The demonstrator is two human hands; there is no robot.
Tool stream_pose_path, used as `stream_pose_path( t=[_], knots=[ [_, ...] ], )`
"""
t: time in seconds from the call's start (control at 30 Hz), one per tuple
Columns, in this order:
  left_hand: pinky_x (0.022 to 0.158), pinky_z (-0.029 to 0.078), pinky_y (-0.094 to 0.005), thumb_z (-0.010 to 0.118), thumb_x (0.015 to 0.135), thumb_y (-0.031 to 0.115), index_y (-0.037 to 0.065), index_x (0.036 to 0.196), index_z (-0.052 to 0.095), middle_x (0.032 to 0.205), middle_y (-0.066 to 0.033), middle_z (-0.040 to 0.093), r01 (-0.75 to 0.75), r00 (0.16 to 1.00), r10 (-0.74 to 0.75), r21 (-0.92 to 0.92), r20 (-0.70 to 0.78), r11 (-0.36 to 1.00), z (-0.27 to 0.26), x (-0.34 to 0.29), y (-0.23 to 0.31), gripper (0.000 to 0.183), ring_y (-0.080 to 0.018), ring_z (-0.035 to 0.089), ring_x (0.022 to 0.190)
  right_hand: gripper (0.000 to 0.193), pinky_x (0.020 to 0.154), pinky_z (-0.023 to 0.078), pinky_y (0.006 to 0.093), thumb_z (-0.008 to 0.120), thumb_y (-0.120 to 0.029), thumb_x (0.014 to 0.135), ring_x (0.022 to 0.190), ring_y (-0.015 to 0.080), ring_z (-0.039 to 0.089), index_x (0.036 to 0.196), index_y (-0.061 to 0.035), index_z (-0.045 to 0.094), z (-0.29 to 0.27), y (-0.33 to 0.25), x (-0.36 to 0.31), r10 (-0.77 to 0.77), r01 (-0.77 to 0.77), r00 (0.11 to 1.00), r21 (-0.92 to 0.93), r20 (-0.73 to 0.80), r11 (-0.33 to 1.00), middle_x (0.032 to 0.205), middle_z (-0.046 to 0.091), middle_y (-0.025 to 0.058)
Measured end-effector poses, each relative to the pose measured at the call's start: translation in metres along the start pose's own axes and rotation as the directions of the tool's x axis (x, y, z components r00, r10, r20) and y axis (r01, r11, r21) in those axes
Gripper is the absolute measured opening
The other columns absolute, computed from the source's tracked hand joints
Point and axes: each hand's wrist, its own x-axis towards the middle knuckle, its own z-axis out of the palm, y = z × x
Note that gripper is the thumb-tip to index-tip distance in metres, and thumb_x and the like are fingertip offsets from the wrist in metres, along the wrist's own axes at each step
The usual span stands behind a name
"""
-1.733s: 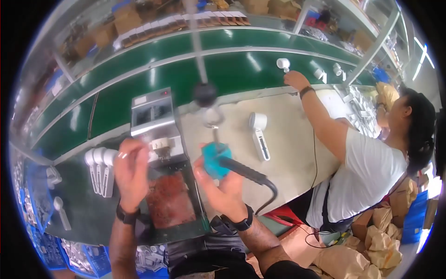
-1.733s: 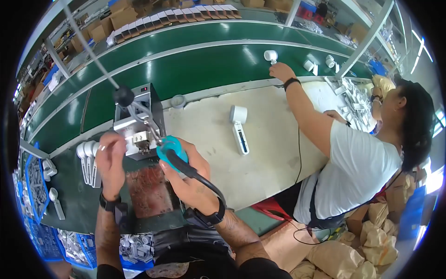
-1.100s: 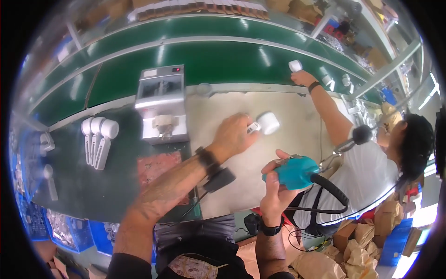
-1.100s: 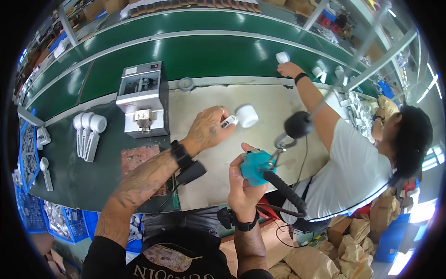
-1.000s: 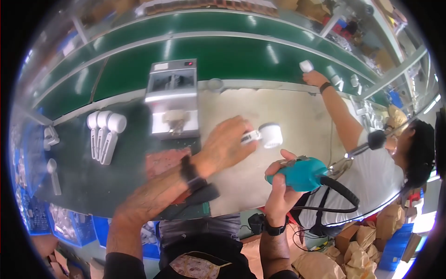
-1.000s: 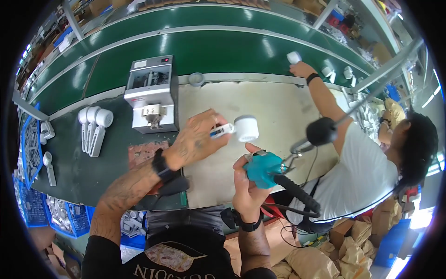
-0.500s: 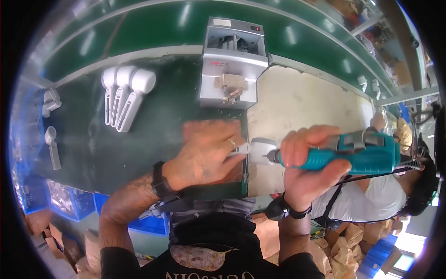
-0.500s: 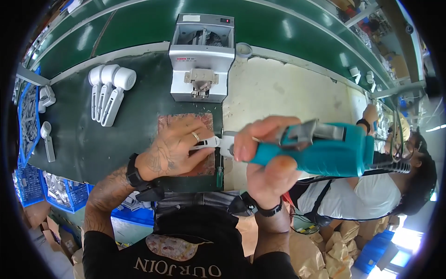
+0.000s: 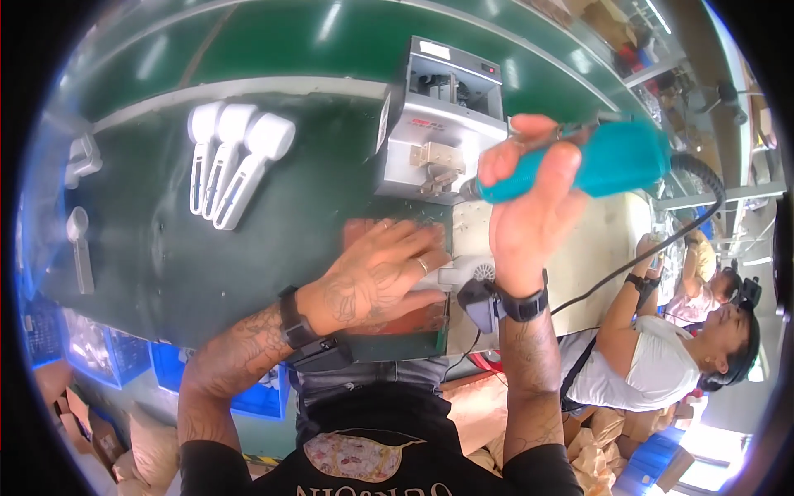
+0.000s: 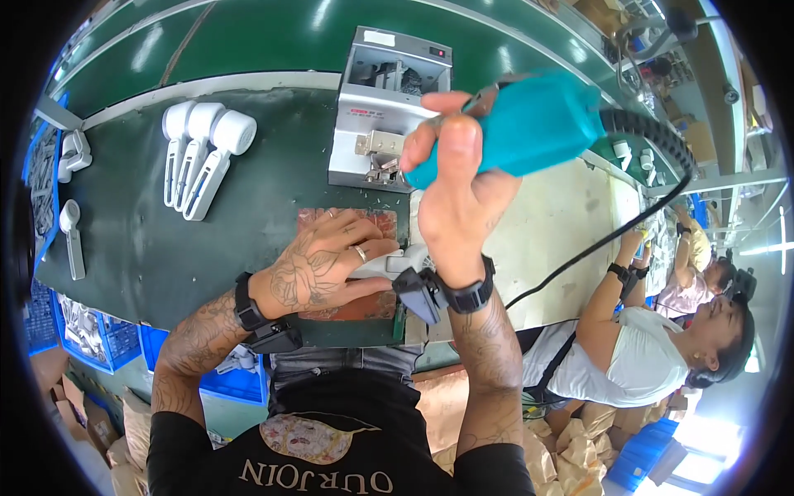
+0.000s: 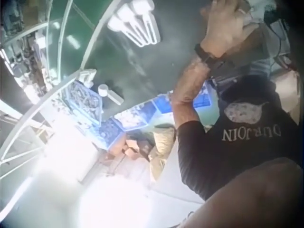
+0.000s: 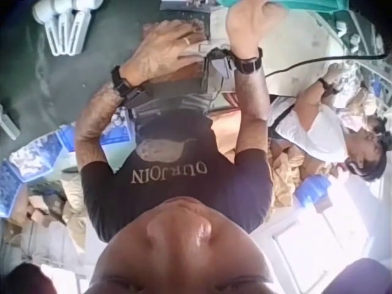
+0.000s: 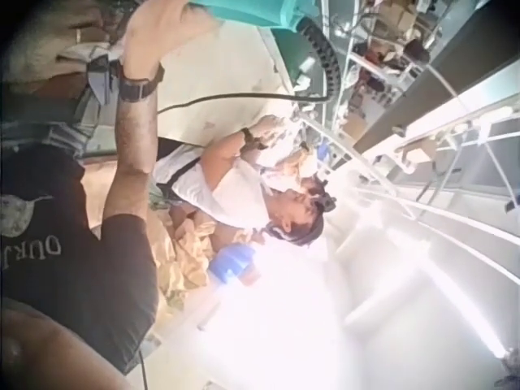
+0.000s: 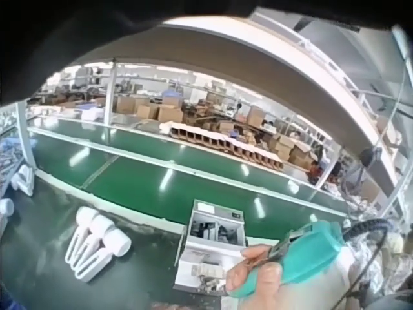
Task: The person picks up a white plastic component, places it on a red work surface, and uses a power screwdriver on it. They then set the component aside on the table and repeat the process with several more components.
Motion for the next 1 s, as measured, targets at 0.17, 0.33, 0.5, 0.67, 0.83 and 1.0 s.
stream_pose_path(
  t=[0.17, 0.33, 0.5, 0.67, 0.83, 1.0],
  knots=[
    [0.084, 0.047, -0.0404, 0.08, 0.075, 0.023, 0.007, 0.116, 0.065, 0.108, -0.007, 0.061, 0.051, 0.998, -0.049, 0.047, -0.04, 0.998, -0.003, 0.001, -0.003, 0.047, -0.027, 0.057, 0.096, 0.05, 0.059, 0.046, 0.0304, 0.054, -0.047, 0.101, 0.064, 0.0175, 0.057, 0.105, 0.0033, 0.055, 0.012, 0.02, 0.01, -0.032, 0.039, 0.993, -0.06, 0.116, 0.997, 0.072, 0.057, 0.0072],
    [0.089, 0.045, -0.0423, 0.076, 0.078, 0.024, 0.001, 0.119, 0.059, 0.11, -0.0115, 0.058, 0.078, 0.997, -0.079, 0.034, 0.021, 0.996, -0.006, 0.003, -0.004, 0.05, -0.0295, 0.055, 0.1, 0.043, 0.058, 0.046, 0.0306, 0.054, -0.041, 0.102, 0.063, 0.0173, 0.057, 0.104, 0.0016, 0.054, 0.011, 0.036, 0.005, -0.033, 0.033, 0.986, 0.003, 0.161, 0.999, 0.071, 0.057, 0.0069],
    [0.088, 0.046, -0.0424, 0.075, 0.078, 0.024, 0.002, 0.119, 0.06, 0.108, -0.0114, 0.059, 0.074, 0.997, -0.074, 0.03, -0.007, 0.997, -0.003, 0.0, -0.007, 0.049, -0.0291, 0.055, 0.099, 0.042, 0.057, 0.046, 0.032, 0.053, -0.041, 0.102, 0.062, 0.018, 0.055, 0.104, 0.0016, 0.055, 0.01, 0.019, -0.007, 0.07, -0.061, 0.985, -0.061, 0.155, 0.996, 0.07, 0.056, 0.0074],
    [0.086, 0.046, -0.0421, 0.074, 0.08, 0.026, 0.002, 0.119, 0.061, 0.106, -0.0109, 0.059, 0.077, 0.997, -0.077, 0.046, -0.02, 0.996, -0.005, 0.002, -0.004, 0.048, -0.0288, 0.055, 0.098, 0.06, 0.054, 0.043, 0.0316, 0.056, -0.055, 0.096, 0.059, 0.0169, 0.053, 0.107, 0.0037, 0.053, -0.02, 0.001, -0.031, 0.067, -0.075, 0.984, 0.041, 0.163, 0.996, 0.07, 0.053, 0.0064],
    [0.084, 0.046, -0.0413, 0.075, 0.08, 0.027, 0.002, 0.119, 0.061, 0.103, -0.0101, 0.059, 0.077, 0.996, -0.075, 0.051, -0.037, 0.996, -0.002, 0.003, -0.005, 0.048, -0.0281, 0.056, 0.096, 0.069, 0.052, 0.042, 0.0319, 0.058, -0.061, 0.093, 0.057, 0.0173, 0.051, 0.107, 0.0053, 0.051, -0.02, 0.001, -0.039, 0.056, -0.053, 0.997, -0.046, 0.055, 0.998, 0.067, 0.052, 0.0075],
    [0.083, 0.046, -0.0411, 0.076, 0.08, 0.026, 0.003, 0.12, 0.06, 0.102, -0.0099, 0.059, 0.081, 0.996, -0.08, 0.046, -0.026, 0.996, -0.003, 0.004, -0.003, 0.049, -0.028, 0.056, 0.095, 0.068, 0.053, 0.043, 0.0325, 0.059, -0.061, 0.093, 0.057, 0.0188, 0.052, 0.105, 0.0053, 0.05, -0.026, 0.005, -0.045, 0.102, -0.102, 0.989, -0.005, 0.105, 0.995, 0.067, 0.052, 0.0087]
  ],
)
